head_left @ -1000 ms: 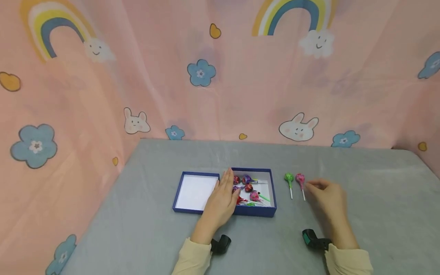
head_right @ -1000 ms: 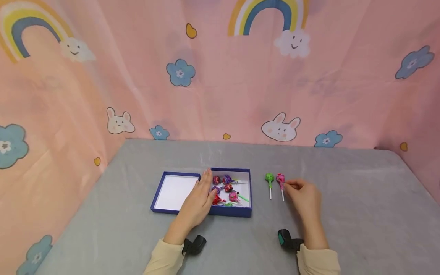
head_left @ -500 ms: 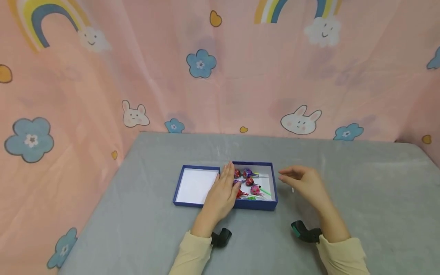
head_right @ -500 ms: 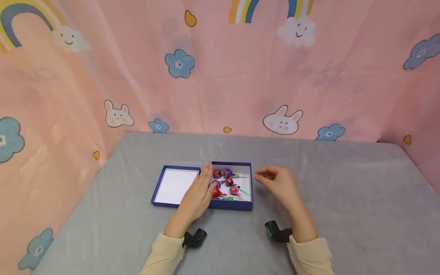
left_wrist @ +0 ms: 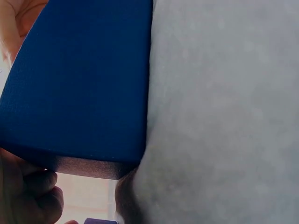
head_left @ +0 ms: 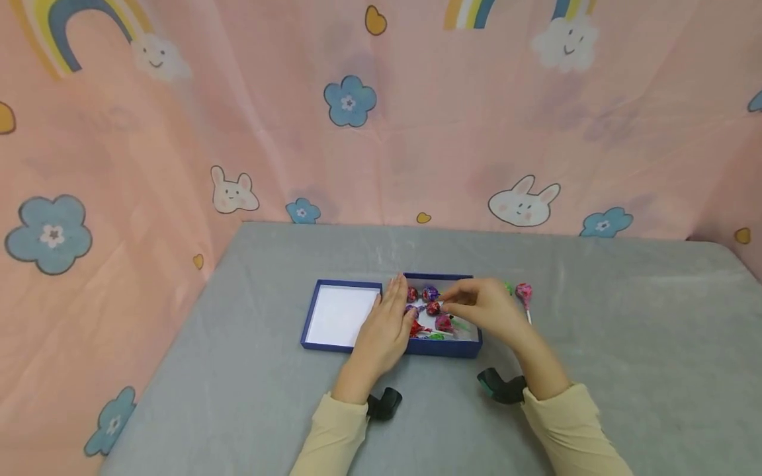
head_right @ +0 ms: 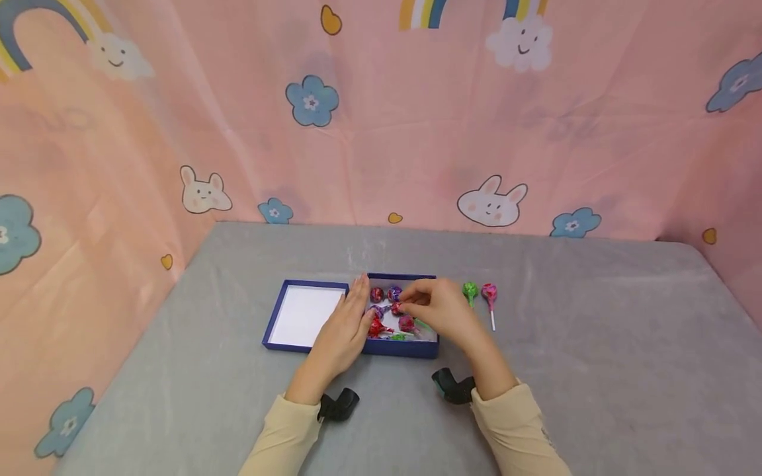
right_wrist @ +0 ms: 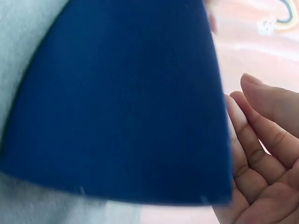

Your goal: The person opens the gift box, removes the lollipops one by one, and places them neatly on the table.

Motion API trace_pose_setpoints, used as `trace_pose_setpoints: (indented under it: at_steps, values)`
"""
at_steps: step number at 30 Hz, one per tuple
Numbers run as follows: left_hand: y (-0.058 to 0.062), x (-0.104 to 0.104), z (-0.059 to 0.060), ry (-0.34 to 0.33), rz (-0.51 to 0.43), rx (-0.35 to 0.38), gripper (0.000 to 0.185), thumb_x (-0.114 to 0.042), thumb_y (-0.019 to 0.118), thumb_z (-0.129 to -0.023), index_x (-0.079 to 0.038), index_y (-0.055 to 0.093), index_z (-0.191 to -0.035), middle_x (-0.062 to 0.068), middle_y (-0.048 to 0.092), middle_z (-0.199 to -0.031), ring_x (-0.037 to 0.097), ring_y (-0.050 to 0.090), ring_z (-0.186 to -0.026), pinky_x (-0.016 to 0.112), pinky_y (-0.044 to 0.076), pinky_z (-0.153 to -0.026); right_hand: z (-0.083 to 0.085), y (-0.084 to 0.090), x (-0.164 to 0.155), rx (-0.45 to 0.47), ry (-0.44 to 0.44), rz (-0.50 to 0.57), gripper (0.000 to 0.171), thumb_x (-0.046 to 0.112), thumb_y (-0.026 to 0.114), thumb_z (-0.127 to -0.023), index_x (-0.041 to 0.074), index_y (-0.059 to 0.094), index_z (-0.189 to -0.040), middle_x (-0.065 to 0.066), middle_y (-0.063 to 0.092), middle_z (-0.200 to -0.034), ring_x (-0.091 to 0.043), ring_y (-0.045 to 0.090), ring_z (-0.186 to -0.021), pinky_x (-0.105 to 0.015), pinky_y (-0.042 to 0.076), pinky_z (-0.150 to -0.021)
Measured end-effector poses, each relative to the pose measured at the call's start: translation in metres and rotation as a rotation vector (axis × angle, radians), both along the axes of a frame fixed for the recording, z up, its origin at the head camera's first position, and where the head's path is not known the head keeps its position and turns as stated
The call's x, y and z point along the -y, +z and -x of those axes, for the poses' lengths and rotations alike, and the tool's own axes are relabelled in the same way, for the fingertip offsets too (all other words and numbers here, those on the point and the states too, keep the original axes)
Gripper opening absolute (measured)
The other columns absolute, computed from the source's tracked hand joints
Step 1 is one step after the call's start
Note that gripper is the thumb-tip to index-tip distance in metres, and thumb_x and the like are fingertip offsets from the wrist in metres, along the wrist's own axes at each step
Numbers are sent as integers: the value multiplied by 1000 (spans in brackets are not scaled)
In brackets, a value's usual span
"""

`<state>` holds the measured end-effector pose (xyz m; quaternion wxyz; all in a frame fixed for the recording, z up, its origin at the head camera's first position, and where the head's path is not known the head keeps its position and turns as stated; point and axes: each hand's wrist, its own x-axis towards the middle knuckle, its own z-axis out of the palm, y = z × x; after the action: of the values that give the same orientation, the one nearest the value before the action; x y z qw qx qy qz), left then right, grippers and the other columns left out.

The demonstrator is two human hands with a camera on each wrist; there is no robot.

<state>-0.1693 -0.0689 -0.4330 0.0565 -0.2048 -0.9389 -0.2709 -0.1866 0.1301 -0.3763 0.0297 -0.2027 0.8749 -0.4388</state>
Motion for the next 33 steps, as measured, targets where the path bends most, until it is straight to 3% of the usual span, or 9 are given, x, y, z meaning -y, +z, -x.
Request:
trace_pose_setpoints:
  at_steps: [16,25,33]
  values:
    - [3,2,1,-5,3,15,54,-28,32,-104,-1,22,-149,11,20,-154,22,17,-142,45,16,-113,15,-19,28,15,177,-136,5,-2,70,-79,-3,71,-83,-3,69,-73,-9,62,-63,-25,52,-57]
    - [2,2,2,-3,1,19,53,-26,33,-103,0,22,-148,11,21,-154,24,18,-142,46,17,-113,14,-23,37,-4,140,-234,9,-7,69,-72,2,71,-75,1,65,-65,-6,56,-55,-23,48,-51]
    - [1,1,2,-3,3,10,54,-27,33,-103,0,22,-149,11,21,-154,25,19,-141,46,17,-113,11,-23,41,-106,129,-326,11,-7,70,-70,4,69,-70,2,63,-61,-6,53,-53,-25,47,-52]
